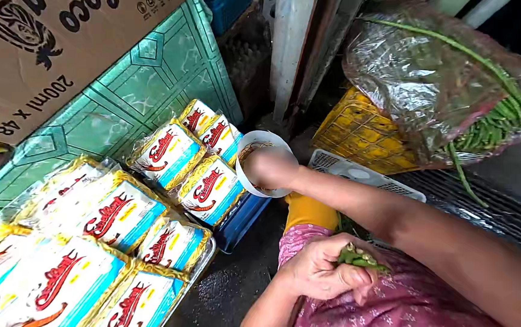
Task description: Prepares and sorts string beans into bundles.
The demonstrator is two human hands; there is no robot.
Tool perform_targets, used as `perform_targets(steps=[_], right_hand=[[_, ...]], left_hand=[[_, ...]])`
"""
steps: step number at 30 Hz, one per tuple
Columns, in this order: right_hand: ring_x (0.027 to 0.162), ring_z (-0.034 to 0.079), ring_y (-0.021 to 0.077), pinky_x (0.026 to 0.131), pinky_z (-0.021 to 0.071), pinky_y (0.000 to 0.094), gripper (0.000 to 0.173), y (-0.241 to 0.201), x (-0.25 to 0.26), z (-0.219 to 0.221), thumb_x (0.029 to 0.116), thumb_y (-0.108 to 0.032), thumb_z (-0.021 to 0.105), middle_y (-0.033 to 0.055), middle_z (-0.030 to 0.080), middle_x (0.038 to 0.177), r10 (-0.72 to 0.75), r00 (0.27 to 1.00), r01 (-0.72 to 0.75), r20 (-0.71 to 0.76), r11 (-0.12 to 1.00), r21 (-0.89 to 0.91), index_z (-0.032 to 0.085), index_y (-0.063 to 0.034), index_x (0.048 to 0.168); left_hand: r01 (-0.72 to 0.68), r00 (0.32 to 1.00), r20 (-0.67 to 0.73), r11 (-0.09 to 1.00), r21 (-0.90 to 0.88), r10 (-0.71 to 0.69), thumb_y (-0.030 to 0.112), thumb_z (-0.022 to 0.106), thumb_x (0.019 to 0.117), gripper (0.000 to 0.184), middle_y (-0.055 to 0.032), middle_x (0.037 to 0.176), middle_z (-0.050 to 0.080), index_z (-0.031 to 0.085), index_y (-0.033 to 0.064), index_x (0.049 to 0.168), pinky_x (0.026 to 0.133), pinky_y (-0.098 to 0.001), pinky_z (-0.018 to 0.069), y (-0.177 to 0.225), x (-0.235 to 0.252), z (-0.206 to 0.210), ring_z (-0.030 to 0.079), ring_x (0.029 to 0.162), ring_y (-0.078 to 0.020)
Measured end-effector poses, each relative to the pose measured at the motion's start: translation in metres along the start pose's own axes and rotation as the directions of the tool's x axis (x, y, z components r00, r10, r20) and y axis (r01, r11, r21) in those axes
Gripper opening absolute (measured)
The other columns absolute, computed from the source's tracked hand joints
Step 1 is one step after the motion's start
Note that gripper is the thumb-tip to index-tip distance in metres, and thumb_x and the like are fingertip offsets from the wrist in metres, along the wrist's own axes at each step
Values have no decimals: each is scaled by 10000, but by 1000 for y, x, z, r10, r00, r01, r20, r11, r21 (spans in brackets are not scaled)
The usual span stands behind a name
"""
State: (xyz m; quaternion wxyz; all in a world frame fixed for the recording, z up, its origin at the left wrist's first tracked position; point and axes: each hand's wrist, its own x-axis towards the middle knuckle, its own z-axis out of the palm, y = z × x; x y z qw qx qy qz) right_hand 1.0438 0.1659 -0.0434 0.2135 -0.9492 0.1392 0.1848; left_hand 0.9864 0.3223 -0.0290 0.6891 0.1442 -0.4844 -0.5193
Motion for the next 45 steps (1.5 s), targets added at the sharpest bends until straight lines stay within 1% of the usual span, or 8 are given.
perform_targets(steps=[11, 19, 26, 30, 35, 40, 43, 45], right_hand=[[915, 688, 322, 846, 547, 513, 211, 11, -5, -23, 988, -189, 696, 162, 710, 924, -73, 984, 102, -160, 979, 179, 761, 5, 936], [962, 657, 303, 877, 516, 506, 251, 22, -30, -50, 1004, -227, 678, 166, 687, 1000, -46, 982, 110, -185, 930, 350, 743, 14, 974], [503, 552, 11, 475, 435, 157, 46, 74, -119, -61, 989, -45, 628, 3, 689, 694, 285, 931, 150, -228, 271, 951, 625, -25, 947], [459, 487, -28, 424, 366, 120, 319, 113, -196, -33, 1087, -216, 397, 39, 777, 933, 431, 880, 233, -200, -25, 972, 679, -74, 1132], [565, 637, -3, 491, 560, 168, 287, 127, -299, -29, 975, -6, 600, -4, 761, 1114, 228, 811, 438, -539, 374, 818, 684, -62, 1243], [680, 578, -27, 567, 474, 165, 459, 116, -350, -32, 831, -432, 822, -35, 720, 988, 139, 886, 110, -443, 864, 491, 733, -133, 1168], [888, 666, 113, 780, 542, 359, 476, 122, -362, -25, 818, -452, 828, 16, 722, 977, 237, 908, -47, -346, 878, 476, 718, -129, 1149], [773, 653, 63, 689, 540, 279, 389, 133, -373, -13, 843, -403, 821, 11, 719, 884, 287, 878, -28, -384, 830, 557, 738, -104, 1078]], left_hand=[[211, 949, -233, 977, -32, -213, 470, 510, 1051, 379, 96, 703, 617, 608, 106, 1092, 557, -157, 492, -44, 0, -25, 571, 592, 33], [209, 954, -198, 973, -95, -224, 464, 521, 1048, 361, 109, 676, 582, 615, 116, 1073, 551, -151, 462, -47, 11, -19, 536, 579, 43], [302, 932, -234, 950, 73, -278, 422, 577, 1033, 292, 130, 736, 583, 593, 130, 1028, 564, -156, 474, -46, 28, -13, 534, 612, 52], [400, 914, -164, 896, 194, -372, 286, 564, 1060, 223, 122, 752, 537, 565, 65, 1088, 582, -166, 463, -54, 49, -3, 505, 632, 44], [402, 895, -17, 788, 467, -446, 192, 512, 1071, 299, 32, 777, 573, 577, -91, 1140, 632, -160, 485, -66, 80, 19, 528, 663, 36], [240, 848, 139, 606, 759, -511, 225, 547, 1051, 337, -111, 908, 702, 641, -86, 1146, 801, -228, 556, -79, 112, 49, 666, 828, -55], [230, 839, 156, 599, 767, -521, 239, 576, 1038, 330, -88, 889, 707, 652, -72, 1119, 783, -211, 557, -86, 124, 63, 667, 815, -33], [271, 853, 125, 636, 723, -506, 232, 623, 1018, 297, -40, 864, 696, 656, -56, 1081, 729, -172, 549, -87, 128, 68, 642, 769, 14]])
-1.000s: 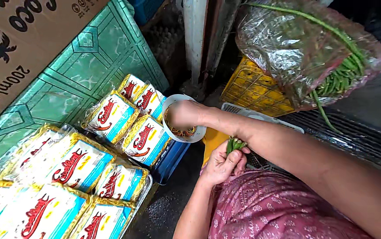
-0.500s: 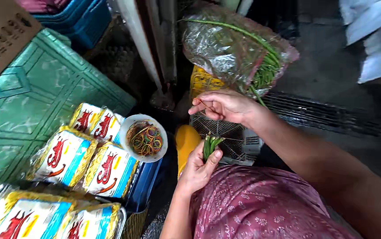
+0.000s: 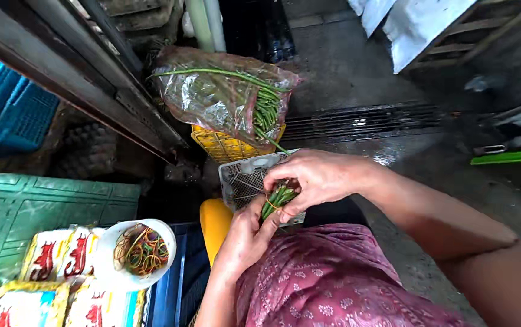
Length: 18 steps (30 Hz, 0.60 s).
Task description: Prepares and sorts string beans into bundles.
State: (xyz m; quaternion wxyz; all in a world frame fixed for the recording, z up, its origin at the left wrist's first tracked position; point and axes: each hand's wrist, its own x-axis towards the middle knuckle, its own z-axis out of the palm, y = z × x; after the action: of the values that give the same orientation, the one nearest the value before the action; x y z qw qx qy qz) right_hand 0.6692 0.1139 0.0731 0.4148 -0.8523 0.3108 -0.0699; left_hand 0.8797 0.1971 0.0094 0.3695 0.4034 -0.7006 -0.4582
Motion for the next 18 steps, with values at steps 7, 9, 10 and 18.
perform_targets(steps=[7, 9, 10, 18], right_hand=[[736, 652, -20, 663, 530, 157, 453, 93, -34, 58, 1099, -400, 406, -67, 720, 843, -363, 907, 393, -211, 555, 733, 729, -114, 962], [585, 592, -32, 521, 453, 146, 355, 89, -38, 82, 1032, -407, 485, -131, 654, 696, -283, 895, 386, -344, 107, 916, 734, -234, 848], [520, 569, -39, 459, 428, 129, 302, 82, -38, 90, 1022, -361, 517, -137, 632, 655, -259, 875, 387, -409, -132, 912, 734, -236, 852], [611, 699, 28, 503, 588, 196, 396, 73, -31, 78, 1000, -452, 613, -81, 773, 902, -130, 905, 414, -406, 48, 909, 673, -295, 1358]], left_hand=[[-89, 995, 1, 876, -475, 102, 385, 499, 1076, 308, 110, 823, 600, 583, 112, 1190, 657, -178, 510, -7, 8, 12, 568, 720, 32], [-89, 994, 6, 837, -541, 110, 401, 483, 1078, 310, 112, 840, 601, 575, 136, 1210, 690, -181, 510, -9, 12, 20, 573, 751, 30], [-95, 994, -3, 819, -565, 113, 403, 480, 1078, 303, 114, 849, 605, 577, 153, 1218, 704, -183, 511, -10, 14, 25, 577, 764, 28], [-239, 968, -67, 971, 31, 240, 321, 455, 1100, 392, -60, 947, 684, 606, -15, 1234, 723, -201, 581, -3, 26, 38, 653, 783, -14]])
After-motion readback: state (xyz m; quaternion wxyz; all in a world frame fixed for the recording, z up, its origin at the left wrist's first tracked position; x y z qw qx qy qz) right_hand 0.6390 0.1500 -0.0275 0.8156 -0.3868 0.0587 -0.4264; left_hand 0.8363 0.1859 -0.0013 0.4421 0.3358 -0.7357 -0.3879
